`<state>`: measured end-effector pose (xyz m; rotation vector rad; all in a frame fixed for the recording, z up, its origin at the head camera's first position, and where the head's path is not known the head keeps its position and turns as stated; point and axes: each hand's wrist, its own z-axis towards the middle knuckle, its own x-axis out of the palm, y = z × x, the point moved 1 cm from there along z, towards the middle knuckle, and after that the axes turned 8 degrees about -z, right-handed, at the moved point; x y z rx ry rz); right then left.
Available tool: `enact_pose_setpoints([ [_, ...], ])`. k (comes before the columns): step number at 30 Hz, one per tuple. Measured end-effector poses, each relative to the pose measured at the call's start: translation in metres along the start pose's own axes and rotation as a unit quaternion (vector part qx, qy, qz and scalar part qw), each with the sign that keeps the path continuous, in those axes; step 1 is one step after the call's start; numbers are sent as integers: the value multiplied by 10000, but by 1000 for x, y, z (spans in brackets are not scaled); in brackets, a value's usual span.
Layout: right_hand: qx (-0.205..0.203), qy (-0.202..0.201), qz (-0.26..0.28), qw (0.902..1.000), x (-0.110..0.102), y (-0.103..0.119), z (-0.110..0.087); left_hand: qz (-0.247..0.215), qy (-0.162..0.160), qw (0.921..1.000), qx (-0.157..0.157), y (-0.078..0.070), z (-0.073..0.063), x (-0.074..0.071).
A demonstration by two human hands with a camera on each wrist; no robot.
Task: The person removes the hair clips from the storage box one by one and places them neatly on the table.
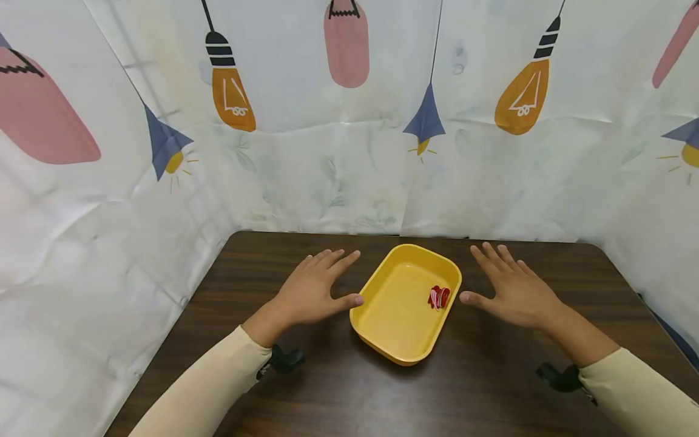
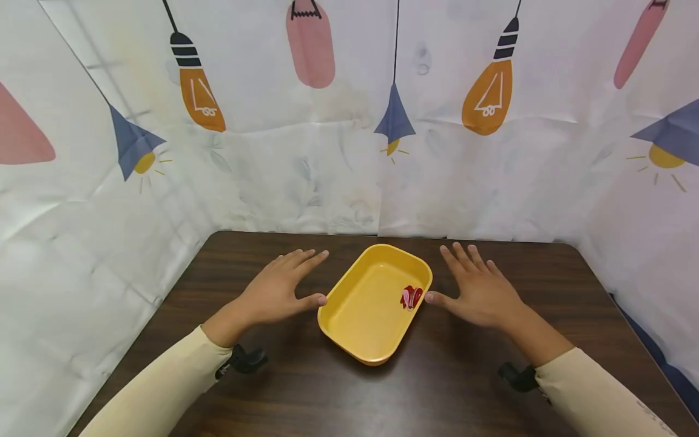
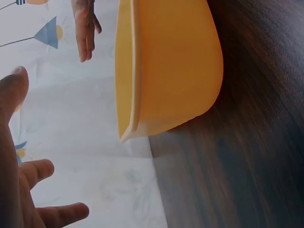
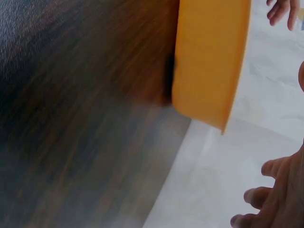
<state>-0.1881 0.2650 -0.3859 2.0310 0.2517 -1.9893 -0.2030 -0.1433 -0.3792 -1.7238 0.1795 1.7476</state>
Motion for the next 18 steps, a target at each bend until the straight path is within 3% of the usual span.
enact_pose_setpoints([
  [11,-109,-138,96,9998,17,6,7,-254,-52,9992,306,-9,9,10],
  [18,-128,-135,73,9998,26,7,12,-301,38,9993,217,-12,13,14],
])
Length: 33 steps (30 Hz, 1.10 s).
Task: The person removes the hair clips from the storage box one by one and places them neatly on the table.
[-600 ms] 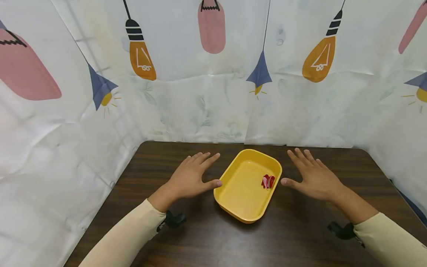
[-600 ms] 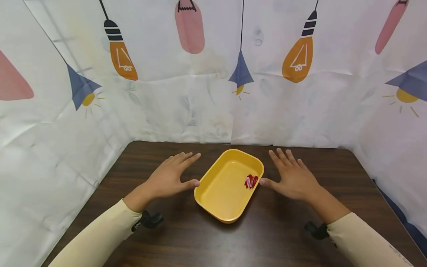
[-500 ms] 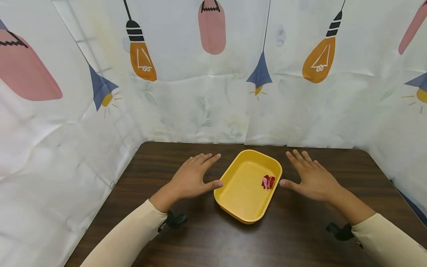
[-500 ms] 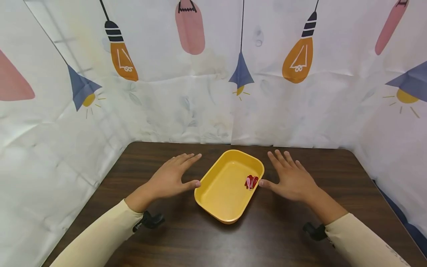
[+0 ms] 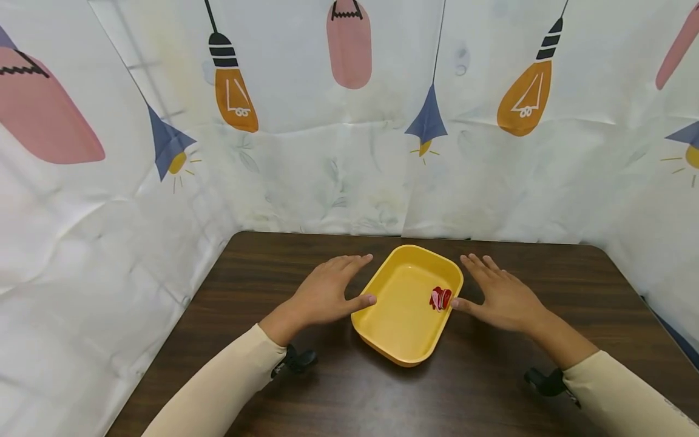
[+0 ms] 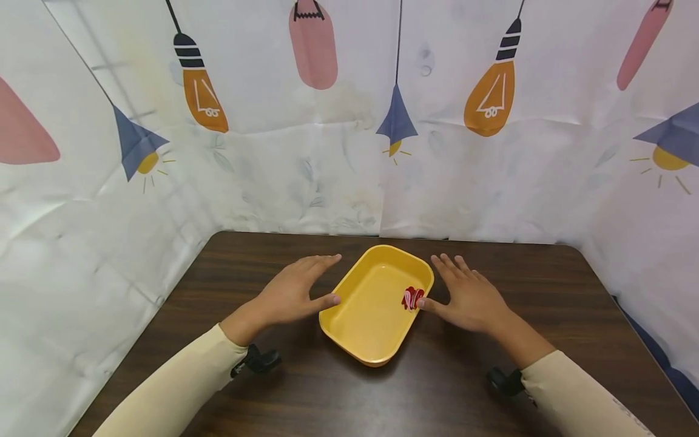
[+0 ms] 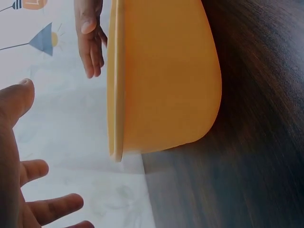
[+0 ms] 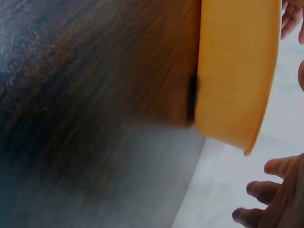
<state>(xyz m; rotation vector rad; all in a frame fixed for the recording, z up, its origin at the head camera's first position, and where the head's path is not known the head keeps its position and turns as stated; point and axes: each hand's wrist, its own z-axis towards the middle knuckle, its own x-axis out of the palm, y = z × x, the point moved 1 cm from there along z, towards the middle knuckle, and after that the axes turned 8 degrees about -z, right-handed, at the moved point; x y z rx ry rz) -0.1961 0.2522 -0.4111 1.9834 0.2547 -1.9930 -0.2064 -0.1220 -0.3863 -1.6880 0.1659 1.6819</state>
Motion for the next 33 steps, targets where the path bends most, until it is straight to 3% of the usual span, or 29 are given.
enact_pose_setpoints([
  [13,366,124,346,9987,12,2,1,-98,10,9999,122,-6,8,4],
  [33,465,25,888,9950,19,6,3,-376,83,9984,404,-18,25,5],
])
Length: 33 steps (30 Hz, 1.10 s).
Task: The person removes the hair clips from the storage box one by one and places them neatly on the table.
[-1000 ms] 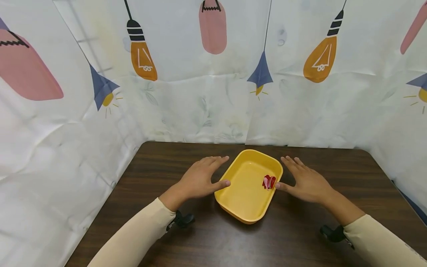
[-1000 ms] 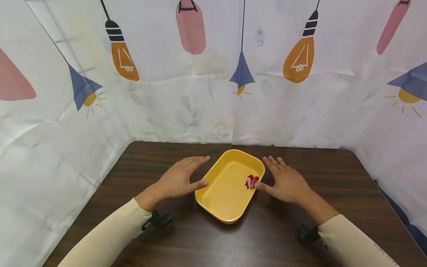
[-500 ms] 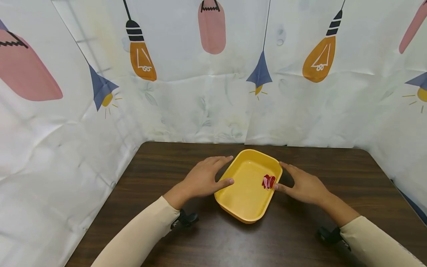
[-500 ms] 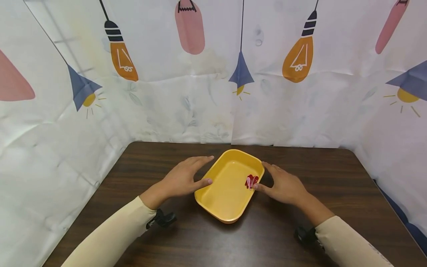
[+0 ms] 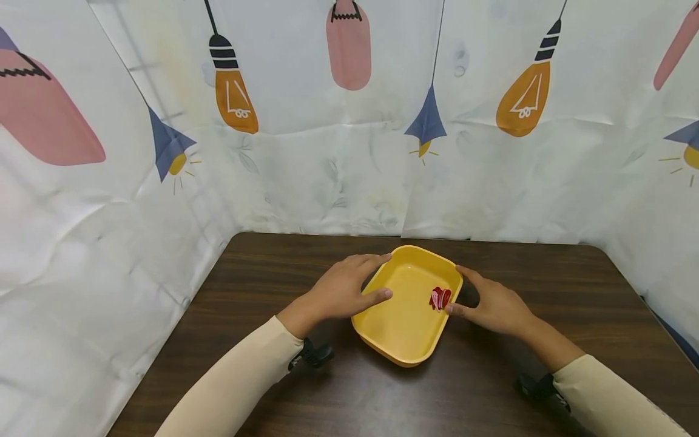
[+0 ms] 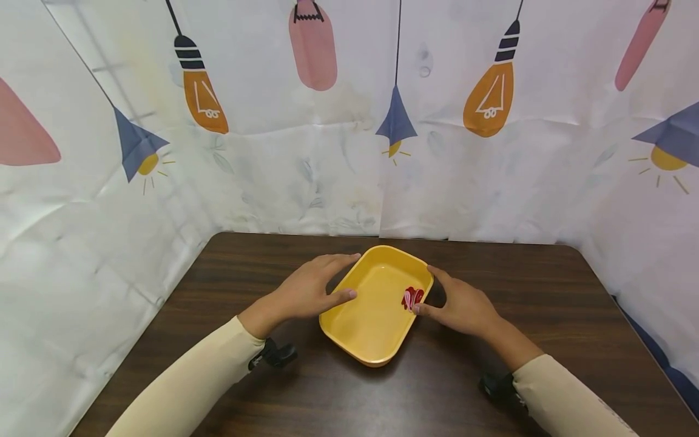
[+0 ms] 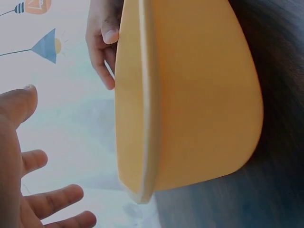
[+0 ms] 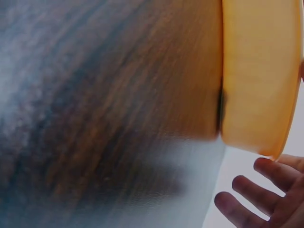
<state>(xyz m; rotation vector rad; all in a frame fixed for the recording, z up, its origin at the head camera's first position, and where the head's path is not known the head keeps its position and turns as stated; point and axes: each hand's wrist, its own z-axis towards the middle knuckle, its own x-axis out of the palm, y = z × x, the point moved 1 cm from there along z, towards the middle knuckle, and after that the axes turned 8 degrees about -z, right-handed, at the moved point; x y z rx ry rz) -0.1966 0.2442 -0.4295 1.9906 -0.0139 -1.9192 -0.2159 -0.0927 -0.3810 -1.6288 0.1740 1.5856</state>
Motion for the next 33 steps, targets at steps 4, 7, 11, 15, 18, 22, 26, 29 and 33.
enact_pose_setpoints([
  [4,-53,104,266,9996,0,-2,1,-10,49,10000,20,-5,5,-1],
  [7,-75,194,444,9988,0,-4,1,-54,91,9999,58,-8,8,-2],
  [11,-76,320,594,9977,0,-5,1,-85,160,9998,49,-12,12,-3],
  [15,-45,454,736,9962,1,-6,2,-45,221,9997,52,-15,17,-2],
  [18,-26,534,823,9952,2,-6,2,-30,275,9996,84,-17,22,-1],
  [22,-28,585,875,9944,3,-8,2,-35,326,9994,128,-20,31,1],
  [26,-22,597,882,9943,4,-9,2,-45,333,9992,193,-23,39,2],
  [29,2,583,844,9947,5,-9,2,-59,353,9991,238,-25,44,3],
  [33,21,541,788,9954,5,-9,1,-50,410,9988,260,-26,50,5],
])
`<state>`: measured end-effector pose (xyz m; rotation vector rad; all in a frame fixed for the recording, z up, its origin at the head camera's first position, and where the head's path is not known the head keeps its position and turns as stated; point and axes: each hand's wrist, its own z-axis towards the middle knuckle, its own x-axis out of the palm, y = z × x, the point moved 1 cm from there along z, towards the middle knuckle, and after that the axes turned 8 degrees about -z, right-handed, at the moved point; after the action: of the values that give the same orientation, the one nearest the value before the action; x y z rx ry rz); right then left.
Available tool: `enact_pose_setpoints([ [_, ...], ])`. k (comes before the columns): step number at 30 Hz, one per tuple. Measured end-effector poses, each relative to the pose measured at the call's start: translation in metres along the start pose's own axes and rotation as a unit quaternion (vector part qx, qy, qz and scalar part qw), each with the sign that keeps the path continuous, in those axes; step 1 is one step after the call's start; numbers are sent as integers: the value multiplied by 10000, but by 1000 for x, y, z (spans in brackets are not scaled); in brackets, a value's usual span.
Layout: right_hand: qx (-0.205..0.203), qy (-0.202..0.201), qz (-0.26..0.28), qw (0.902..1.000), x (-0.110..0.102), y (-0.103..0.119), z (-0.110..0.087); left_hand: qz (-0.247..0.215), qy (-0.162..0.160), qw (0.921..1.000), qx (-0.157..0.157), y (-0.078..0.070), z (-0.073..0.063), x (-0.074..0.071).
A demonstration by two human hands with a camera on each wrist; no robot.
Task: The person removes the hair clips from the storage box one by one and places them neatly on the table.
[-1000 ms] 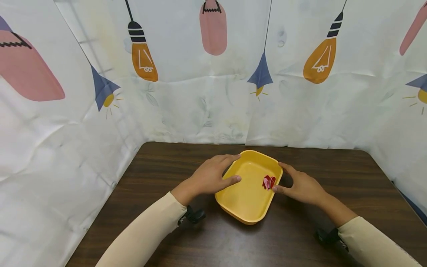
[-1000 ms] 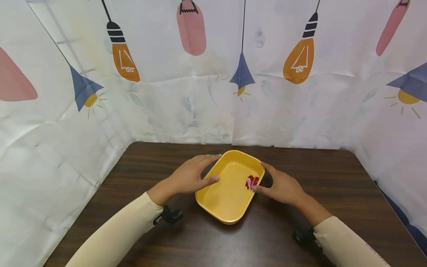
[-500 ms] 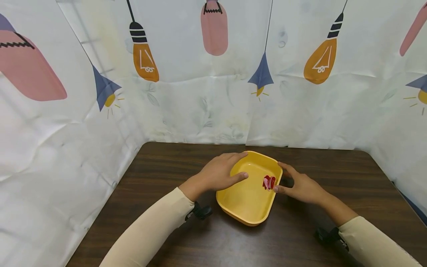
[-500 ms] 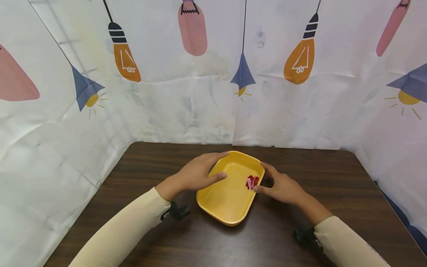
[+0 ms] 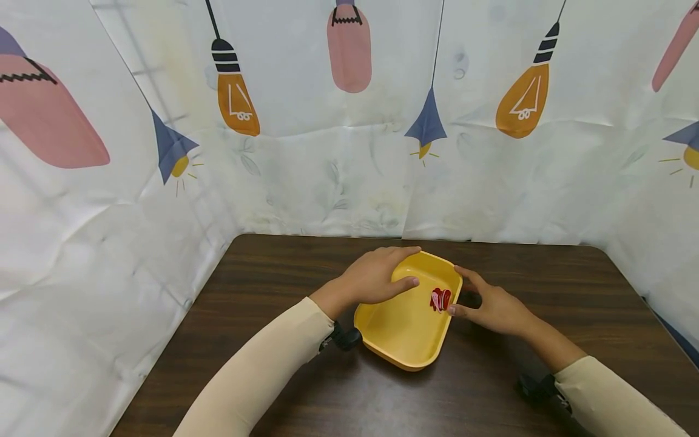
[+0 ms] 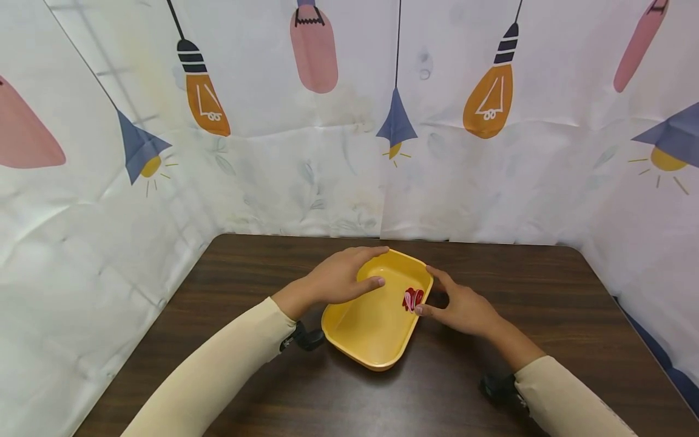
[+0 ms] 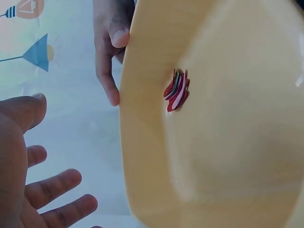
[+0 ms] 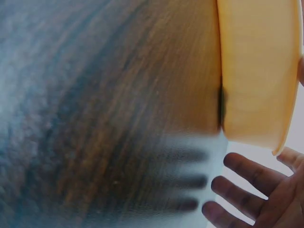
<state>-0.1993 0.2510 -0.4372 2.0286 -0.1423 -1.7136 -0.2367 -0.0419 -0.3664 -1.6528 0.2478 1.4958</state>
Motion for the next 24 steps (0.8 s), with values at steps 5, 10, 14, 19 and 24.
enact_pose_setpoints([
  [5,-15,-35,19,10000,2,0,-2,46,70,10000,-31,0,8,4],
  [10,-55,-29,53,10000,2,0,-3,64,158,9998,-88,-3,17,6],
  [14,-41,-26,36,10000,3,1,-4,51,216,9997,-129,-5,23,8],
  [19,23,16,48,10000,3,1,-2,-19,289,9993,-217,-3,30,13],
  [24,68,38,55,10000,2,-1,-1,-87,301,9992,-264,0,37,18],
])
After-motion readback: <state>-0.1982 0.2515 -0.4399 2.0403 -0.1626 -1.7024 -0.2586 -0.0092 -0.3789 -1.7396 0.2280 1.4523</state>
